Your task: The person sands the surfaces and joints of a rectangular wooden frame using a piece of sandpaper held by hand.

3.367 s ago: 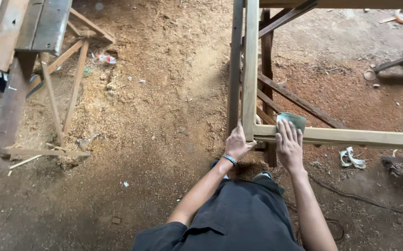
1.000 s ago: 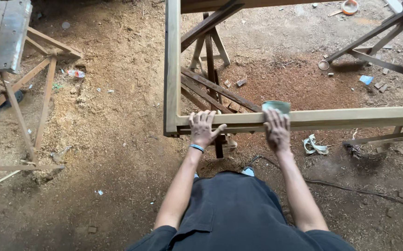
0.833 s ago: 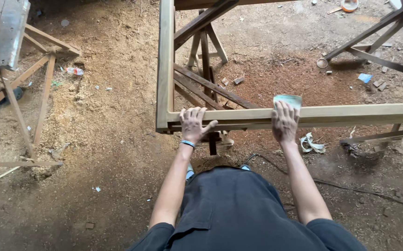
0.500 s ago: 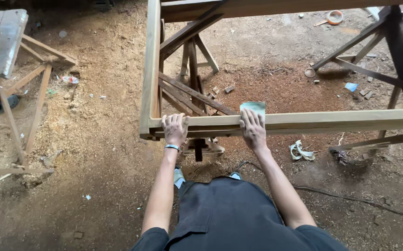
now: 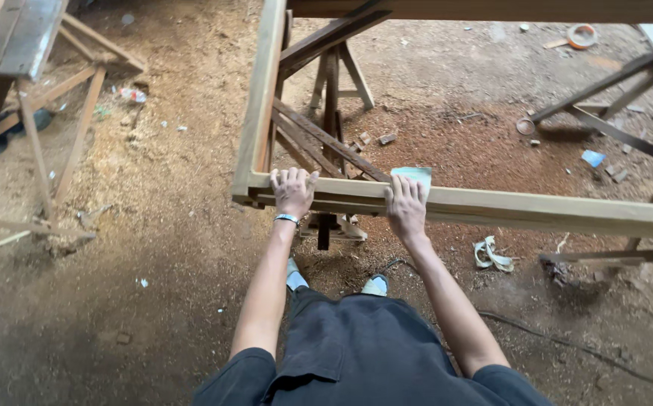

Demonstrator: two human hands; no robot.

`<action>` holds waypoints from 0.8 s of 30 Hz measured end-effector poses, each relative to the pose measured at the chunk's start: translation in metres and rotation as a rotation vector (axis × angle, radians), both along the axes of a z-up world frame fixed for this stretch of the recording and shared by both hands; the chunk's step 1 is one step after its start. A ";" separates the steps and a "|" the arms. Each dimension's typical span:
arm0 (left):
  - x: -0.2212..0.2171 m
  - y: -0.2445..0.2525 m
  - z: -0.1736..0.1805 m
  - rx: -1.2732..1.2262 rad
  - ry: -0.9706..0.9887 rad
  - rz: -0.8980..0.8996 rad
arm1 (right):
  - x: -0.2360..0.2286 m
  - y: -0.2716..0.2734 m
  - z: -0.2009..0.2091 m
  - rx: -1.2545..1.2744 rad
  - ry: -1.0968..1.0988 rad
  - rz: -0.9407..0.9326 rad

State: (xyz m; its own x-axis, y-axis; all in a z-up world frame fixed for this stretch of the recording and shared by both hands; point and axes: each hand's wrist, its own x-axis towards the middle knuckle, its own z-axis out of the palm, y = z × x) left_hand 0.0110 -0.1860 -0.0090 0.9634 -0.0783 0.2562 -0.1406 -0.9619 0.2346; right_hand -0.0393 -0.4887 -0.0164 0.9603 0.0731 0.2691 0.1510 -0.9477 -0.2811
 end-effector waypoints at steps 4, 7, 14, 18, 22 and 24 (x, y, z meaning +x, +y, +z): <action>0.001 -0.005 -0.001 -0.009 -0.021 -0.005 | -0.014 0.007 -0.008 0.039 -0.061 0.058; 0.003 -0.015 0.004 -0.019 -0.003 0.034 | -0.003 0.011 -0.007 -0.029 -0.056 0.041; -0.002 -0.013 0.006 -0.053 -0.027 -0.001 | 0.012 0.067 0.001 0.041 0.136 0.131; -0.005 -0.007 0.009 -0.115 0.056 -0.032 | 0.004 0.074 -0.001 0.027 0.083 0.149; -0.004 0.000 0.007 -0.225 0.108 -0.105 | 0.019 0.097 -0.003 -0.019 0.191 0.071; -0.003 0.008 0.006 -0.332 0.084 -0.165 | 0.030 0.114 0.000 -0.006 0.288 0.036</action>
